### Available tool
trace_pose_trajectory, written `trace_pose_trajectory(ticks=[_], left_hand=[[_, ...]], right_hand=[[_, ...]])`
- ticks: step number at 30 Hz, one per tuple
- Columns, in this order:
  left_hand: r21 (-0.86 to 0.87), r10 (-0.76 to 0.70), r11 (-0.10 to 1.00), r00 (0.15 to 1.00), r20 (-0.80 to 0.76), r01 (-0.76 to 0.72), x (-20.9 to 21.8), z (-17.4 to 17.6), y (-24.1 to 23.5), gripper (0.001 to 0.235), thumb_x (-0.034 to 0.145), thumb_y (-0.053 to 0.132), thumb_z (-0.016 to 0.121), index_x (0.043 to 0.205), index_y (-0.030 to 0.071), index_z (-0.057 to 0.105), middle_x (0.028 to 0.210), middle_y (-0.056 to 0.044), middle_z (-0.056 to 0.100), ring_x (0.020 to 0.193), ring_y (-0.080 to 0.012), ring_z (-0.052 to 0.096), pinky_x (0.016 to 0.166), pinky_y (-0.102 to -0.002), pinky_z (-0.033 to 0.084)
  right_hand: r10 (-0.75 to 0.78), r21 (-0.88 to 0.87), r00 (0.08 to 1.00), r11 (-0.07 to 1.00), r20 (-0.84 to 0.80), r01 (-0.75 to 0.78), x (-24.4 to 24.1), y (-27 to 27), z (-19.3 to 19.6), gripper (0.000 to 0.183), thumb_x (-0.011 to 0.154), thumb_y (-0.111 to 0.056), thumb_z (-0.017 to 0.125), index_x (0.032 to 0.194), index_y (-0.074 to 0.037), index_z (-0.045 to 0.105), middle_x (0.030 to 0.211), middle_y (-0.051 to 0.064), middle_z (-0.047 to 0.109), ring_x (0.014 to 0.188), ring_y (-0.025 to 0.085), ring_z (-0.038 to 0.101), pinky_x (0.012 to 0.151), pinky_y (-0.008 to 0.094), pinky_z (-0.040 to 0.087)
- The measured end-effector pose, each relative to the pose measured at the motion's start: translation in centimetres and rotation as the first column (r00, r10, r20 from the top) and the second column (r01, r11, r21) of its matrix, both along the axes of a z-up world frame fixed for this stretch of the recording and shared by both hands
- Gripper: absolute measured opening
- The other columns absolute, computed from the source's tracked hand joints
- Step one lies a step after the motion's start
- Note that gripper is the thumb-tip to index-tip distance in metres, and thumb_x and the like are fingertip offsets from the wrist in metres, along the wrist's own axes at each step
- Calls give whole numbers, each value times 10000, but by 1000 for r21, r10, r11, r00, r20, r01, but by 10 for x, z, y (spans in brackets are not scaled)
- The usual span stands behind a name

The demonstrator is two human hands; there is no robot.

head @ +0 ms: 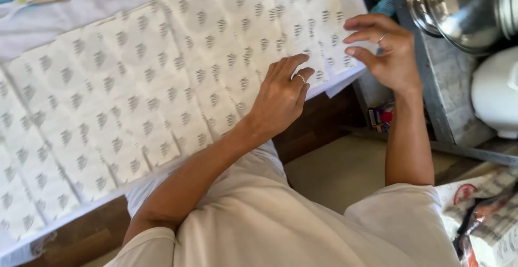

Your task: Applying glue to the edges of printed paper strips and stacking them together for assembly.

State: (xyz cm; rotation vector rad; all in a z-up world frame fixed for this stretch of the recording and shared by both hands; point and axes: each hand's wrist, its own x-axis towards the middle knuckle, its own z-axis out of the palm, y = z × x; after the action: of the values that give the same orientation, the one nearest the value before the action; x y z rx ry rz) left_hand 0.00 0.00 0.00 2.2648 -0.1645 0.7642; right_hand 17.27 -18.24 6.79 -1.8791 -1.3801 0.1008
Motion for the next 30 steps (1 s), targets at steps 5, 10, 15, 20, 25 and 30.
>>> trace_pose_trajectory(ticks=[5, 10, 15, 20, 25, 30], left_hand=[[86, -23, 996, 998, 59, 18, 42, -19, -41, 182, 896, -123, 671, 1067, -95, 728, 1292, -218, 555, 1095, -364, 650, 998, -467, 518], [137, -11, 991, 996, 92, -2, 74, -26, -67, 194, 831, -93, 764, 1022, -100, 736, 1217, -256, 602, 1083, -399, 705, 1026, -569, 512], [159, 86, 985, 994, -65, -74, 77, -33, -77, 276, 810, -7, 828, 1058, -79, 733, 1222, -263, 610, 1110, -388, 714, 1121, -569, 444], [125, 50, 991, 996, -73, -41, 75, -36, -76, 277, 815, -32, 823, 1063, -112, 728, 1258, -300, 594, 1160, -413, 687, 1105, -517, 482], [114, 16, 993, 997, -81, -7, 74, -47, -77, 161, 877, -17, 756, 1001, -117, 732, 1250, -300, 589, 1148, -396, 692, 1085, -506, 498], [248, 2, 969, 999, -39, 7, 71, -48, -78, 104, 895, -5, 737, 924, -104, 749, 1249, -306, 588, 1139, -391, 696, 1095, -489, 495]], right_hand=[[-44, -7, 999, 999, -5, 44, 5, -40, -19, 191, 994, 64, 749, 1173, 35, 689, 1391, 250, 597, 1309, 400, 599, 1170, 510, 535], [-94, 64, 995, 993, -14, 95, 2, -48, -43, 237, 869, 87, 819, 1094, 83, 746, 1286, 305, 668, 1184, 516, 648, 1027, 613, 491], [-55, 58, 997, 997, -55, 58, -1, -42, -50, 210, 887, 73, 792, 1086, 83, 727, 1234, 301, 686, 1195, 501, 637, 1101, 633, 433], [-71, 84, 995, 994, -72, 77, 2, -47, -59, 192, 878, 72, 808, 1057, 84, 740, 1188, 289, 708, 1163, 466, 671, 1122, 617, 441], [-94, 121, 991, 987, -97, 106, 3, -53, -66, 127, 876, 73, 816, 980, 86, 744, 1152, 264, 730, 1141, 425, 696, 1141, 589, 448], [-94, 145, 990, 983, -109, 110, 4, -53, -68, 72, 884, 93, 809, 923, 81, 750, 1138, 273, 734, 1138, 414, 702, 1153, 582, 448]])
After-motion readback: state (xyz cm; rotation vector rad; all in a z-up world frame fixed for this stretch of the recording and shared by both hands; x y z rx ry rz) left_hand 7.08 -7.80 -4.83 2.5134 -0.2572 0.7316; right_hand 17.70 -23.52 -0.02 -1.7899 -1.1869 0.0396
